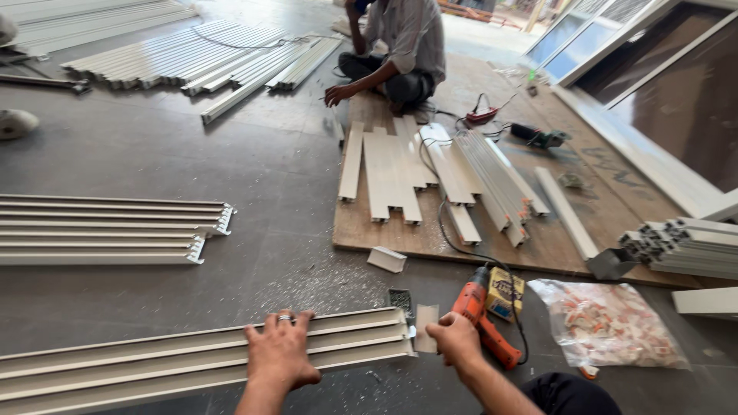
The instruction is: The person sits on the floor and uses a corded drill to fasten screws into metal profiles. They repeatedly align a small metal bracket with a long profile, drill a screw, and then move the assembled unit aside to repeat the process with new components.
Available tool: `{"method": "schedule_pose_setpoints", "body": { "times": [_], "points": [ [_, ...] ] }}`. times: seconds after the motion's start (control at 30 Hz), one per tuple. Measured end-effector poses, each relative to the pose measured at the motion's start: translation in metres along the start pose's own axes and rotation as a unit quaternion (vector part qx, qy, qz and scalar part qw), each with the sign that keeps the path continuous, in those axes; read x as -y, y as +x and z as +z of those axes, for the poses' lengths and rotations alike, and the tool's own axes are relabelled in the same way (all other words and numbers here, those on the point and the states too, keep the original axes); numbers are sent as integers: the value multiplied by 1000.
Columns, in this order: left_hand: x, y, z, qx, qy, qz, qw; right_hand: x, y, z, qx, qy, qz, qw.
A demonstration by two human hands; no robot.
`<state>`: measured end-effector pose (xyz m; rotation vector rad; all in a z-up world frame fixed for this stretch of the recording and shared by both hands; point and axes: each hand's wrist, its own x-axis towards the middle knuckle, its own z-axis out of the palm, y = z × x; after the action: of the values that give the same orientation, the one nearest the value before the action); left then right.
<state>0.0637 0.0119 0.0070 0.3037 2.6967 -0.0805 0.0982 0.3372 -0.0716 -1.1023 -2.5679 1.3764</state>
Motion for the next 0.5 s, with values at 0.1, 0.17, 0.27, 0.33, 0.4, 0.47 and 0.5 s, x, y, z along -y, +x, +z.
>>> {"method": "schedule_pose_setpoints", "body": {
  "times": [0.1,0.17,0.27,0.33,0.4,0.47,0.5],
  "points": [
    [0,-2,1,6,10,1,1000,9,3,5,52,-26,41,997],
    [-3,1,2,9,17,2,1000,11,3,6,90,-27,54,994],
    [-4,5,5,14,28,0,1000,8,8,10,157,36,72,984],
    [-4,9,8,15,35,-2,999,4,14,14,192,62,72,977],
    [-6,12,10,18,30,-4,999,-2,18,15,206,64,63,974],
    [-5,15,9,18,25,-8,999,-3,23,19,208,58,50,975],
    [-7,17,8,17,23,-11,1000,-4,25,20,202,52,42,977]
  ]
}}
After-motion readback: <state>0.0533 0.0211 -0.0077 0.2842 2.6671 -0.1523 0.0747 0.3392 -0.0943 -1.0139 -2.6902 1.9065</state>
